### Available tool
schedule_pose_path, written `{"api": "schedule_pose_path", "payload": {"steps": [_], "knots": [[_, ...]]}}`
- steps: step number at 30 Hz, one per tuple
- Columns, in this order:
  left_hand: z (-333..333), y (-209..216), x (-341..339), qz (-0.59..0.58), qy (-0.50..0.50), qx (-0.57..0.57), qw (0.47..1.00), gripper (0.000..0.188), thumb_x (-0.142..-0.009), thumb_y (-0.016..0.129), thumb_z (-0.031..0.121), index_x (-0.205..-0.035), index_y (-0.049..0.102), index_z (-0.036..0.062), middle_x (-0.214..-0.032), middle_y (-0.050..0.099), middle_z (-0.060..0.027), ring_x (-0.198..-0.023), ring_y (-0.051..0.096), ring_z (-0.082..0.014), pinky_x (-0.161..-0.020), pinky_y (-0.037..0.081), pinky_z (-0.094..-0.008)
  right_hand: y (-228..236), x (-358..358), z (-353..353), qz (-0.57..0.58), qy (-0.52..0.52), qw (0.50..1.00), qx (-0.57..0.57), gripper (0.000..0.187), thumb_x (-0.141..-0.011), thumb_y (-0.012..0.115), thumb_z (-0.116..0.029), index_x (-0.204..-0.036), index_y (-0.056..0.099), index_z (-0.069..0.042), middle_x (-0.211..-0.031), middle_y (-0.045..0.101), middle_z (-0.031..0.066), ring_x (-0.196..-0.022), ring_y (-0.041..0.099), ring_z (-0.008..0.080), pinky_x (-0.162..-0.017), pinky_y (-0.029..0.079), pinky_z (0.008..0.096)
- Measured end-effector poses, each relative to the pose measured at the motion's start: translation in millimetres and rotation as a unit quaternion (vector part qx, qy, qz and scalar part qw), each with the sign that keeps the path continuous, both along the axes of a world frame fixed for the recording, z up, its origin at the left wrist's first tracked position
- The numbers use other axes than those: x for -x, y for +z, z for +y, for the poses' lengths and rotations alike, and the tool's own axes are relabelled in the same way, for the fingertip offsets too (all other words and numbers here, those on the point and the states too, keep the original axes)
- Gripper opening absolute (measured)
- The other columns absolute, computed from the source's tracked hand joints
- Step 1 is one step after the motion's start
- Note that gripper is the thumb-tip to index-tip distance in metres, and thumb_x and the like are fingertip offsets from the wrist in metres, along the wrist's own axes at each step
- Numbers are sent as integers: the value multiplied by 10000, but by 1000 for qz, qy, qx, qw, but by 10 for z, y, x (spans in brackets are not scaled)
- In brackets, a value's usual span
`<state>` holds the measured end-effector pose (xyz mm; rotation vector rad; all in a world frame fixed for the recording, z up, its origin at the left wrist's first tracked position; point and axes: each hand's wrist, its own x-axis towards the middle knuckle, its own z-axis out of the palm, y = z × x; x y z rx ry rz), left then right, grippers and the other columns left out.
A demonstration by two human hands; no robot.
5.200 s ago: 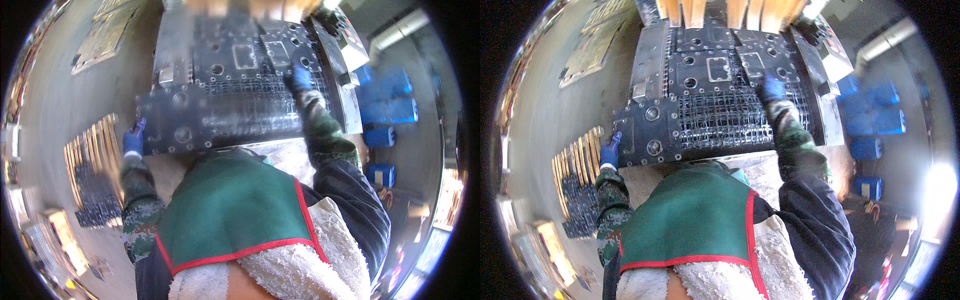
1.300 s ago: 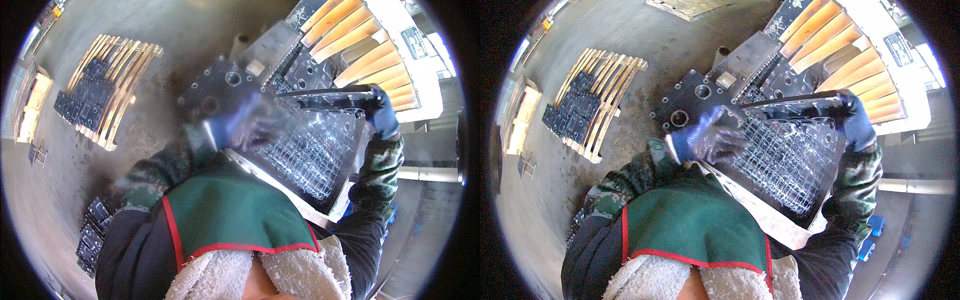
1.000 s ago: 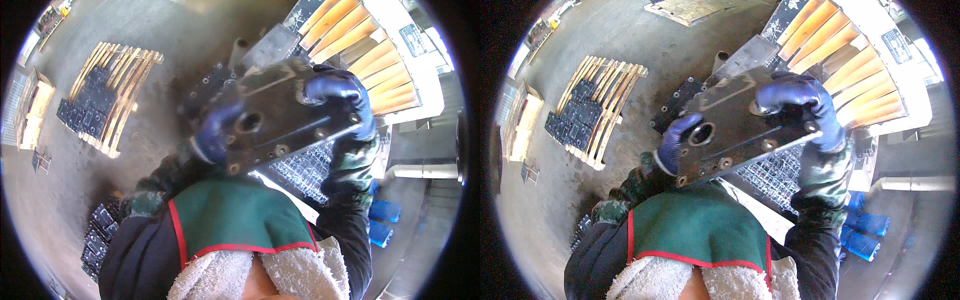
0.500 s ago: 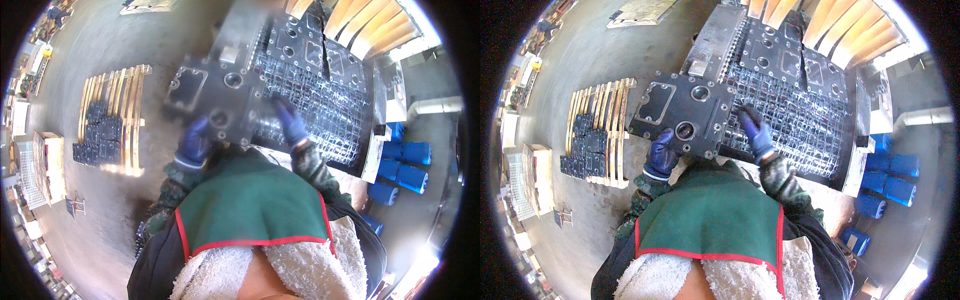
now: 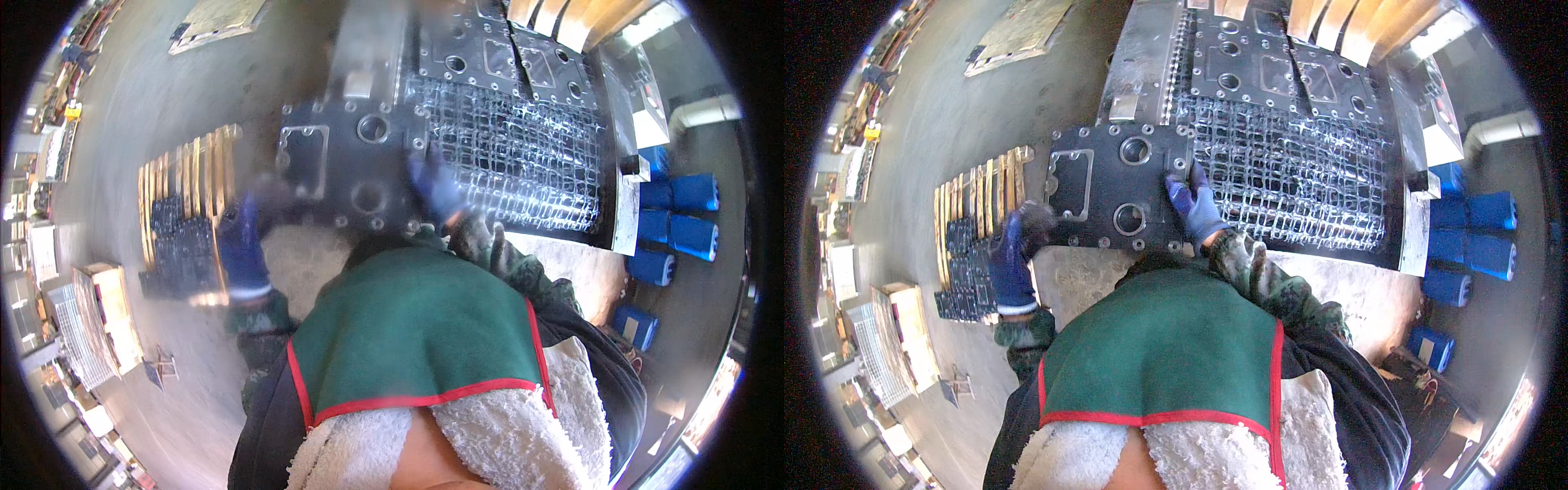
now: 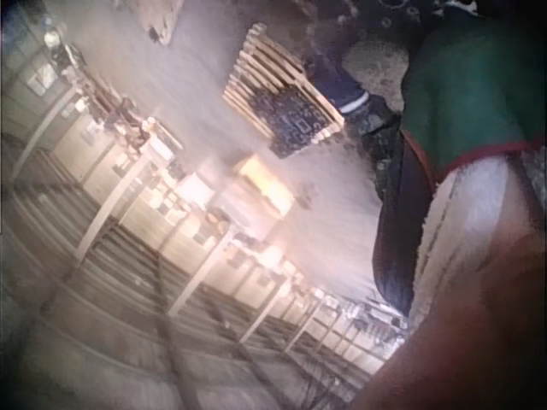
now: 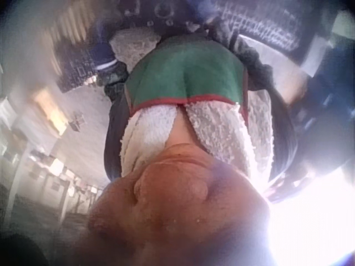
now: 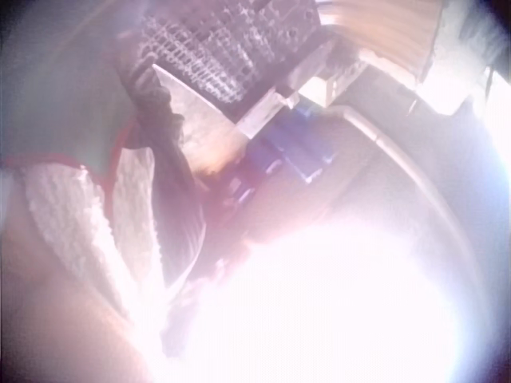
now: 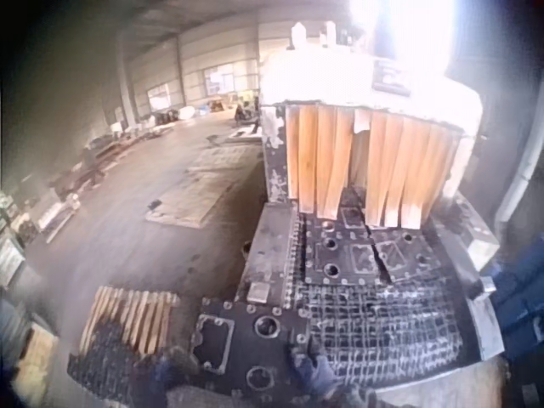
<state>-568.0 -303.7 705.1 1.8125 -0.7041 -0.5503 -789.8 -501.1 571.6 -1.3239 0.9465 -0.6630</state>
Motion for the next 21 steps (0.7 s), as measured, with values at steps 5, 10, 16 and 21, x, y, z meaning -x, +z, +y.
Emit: {"api": "schedule_pose_path", "payload": {"steps": [5,10,16,21], "knots": [[-404,-537,-369,147,-105,-49,982,518,-972,575,405,-1308,574,11,-1297,583,-89,-1142,553,-186,-1001,437,-333,-67,-64,100,-148,-62,984,-75,569,-933,626,-398,-1350,499,-33,-1190,606,74,-1040,546,165,-928,454,320],[-491,-656,-459,260,-84,-89,958,378,-928,649,350,-1170,654,59,-1025,672,-27,-850,622,-122,-742,519,-290,33,-30,30,-174,-48,983,46,555,-941,621,-394,-1350,502,-38,-1214,603,96,-1064,545,170,-956,433,320],[-524,-693,-526,222,-118,-90,964,623,-893,672,398,-1357,512,15,-1218,611,-103,-1057,594,-195,-924,480,-335,258,425,-889,-81,-179,979,58,509,-916,677,-192,-1338,496,28,-1263,606,164,-1138,569,231,-996,452,344],[-501,-641,-501,310,-63,-93,944,537,-885,682,376,-1286,593,30,-1159,650,-106,-1064,594,-193,-926,467,-332,88,483,-1802,72,-76,927,359,734,-841,739,-246,-1420,372,17,-1320,564,233,-1217,560,310,-1020,446,374]]}}
